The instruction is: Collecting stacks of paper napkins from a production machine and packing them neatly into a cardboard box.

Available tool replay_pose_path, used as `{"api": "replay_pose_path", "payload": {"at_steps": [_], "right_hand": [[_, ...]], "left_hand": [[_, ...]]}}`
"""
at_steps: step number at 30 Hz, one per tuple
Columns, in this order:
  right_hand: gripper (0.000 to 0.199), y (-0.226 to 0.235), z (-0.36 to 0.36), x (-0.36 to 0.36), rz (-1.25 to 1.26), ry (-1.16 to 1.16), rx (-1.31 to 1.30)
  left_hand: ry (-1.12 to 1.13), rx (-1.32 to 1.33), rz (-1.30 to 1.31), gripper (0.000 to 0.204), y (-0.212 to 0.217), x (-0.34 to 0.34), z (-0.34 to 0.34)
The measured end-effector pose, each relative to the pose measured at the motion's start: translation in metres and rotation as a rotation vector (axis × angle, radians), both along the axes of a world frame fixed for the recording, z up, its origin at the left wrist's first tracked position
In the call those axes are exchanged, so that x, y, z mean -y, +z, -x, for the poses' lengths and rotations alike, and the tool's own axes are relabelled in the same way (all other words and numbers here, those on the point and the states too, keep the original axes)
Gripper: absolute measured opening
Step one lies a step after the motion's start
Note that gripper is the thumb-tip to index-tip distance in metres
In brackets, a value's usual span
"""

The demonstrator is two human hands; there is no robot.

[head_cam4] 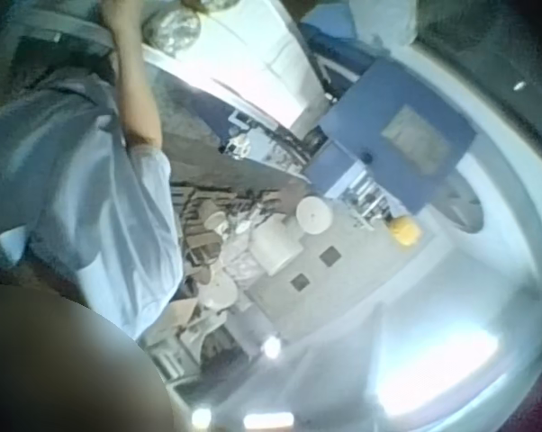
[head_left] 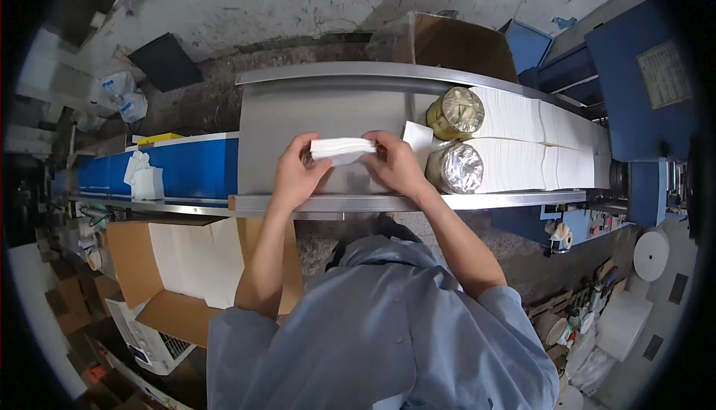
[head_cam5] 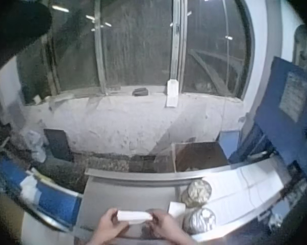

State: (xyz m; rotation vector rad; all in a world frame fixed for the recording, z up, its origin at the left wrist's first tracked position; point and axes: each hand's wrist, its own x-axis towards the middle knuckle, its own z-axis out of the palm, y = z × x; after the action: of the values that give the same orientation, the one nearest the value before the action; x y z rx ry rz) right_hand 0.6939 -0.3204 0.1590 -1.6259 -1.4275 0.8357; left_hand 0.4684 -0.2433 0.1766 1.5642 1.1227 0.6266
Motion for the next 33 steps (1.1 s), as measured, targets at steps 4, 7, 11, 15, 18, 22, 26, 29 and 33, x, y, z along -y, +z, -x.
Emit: {"api": "replay_pose_path", "payload": {"at_steps": [4,7,11,15,18,22,26,29,33], "right_hand": [[0.054,-0.005,0.007,-0.001,-0.07,0.018,0.127],[0.063,-0.007,0.01,0.0,-0.055,0.015,0.135],[0.066,-0.007,0.012,-0.002,-0.008,0.02,0.079],[0.062,-0.008,0.009,-0.003,-0.037,0.073,0.199],[0.058,-0.012,0.005,-0.002,-0.071,0.089,0.242],[0.047,-0.018,0.002,-0.002,-0.129,0.069,0.257],[0.038,0.016,-0.003,0.004,0.141,0.004,0.131],[0.031,0.044,-0.023,0.014,0.228,0.01,-0.041],[0.027,0.078,-0.041,0.023,0.233,0.236,-0.313]], "left_hand": [[0.011,-0.196,-0.166,0.058,-0.005,0.01,-0.006],[0.014,-0.163,-0.092,0.061,-0.01,0.015,-0.014],[-0.074,-0.203,-0.334,0.063,-0.021,0.02,-0.014],[-0.139,-0.233,-0.363,0.061,-0.027,0.013,-0.011],[-0.187,-0.229,-0.36,0.06,-0.025,0.008,-0.012],[-0.241,-0.274,-0.386,0.048,-0.02,-0.001,-0.011],[-0.236,-0.212,-0.062,0.032,0.009,-0.003,-0.011],[-0.468,-0.066,0.165,0.037,0.039,-0.009,-0.001],[-0.56,0.438,0.605,0.083,0.004,-0.012,0.004]]}}
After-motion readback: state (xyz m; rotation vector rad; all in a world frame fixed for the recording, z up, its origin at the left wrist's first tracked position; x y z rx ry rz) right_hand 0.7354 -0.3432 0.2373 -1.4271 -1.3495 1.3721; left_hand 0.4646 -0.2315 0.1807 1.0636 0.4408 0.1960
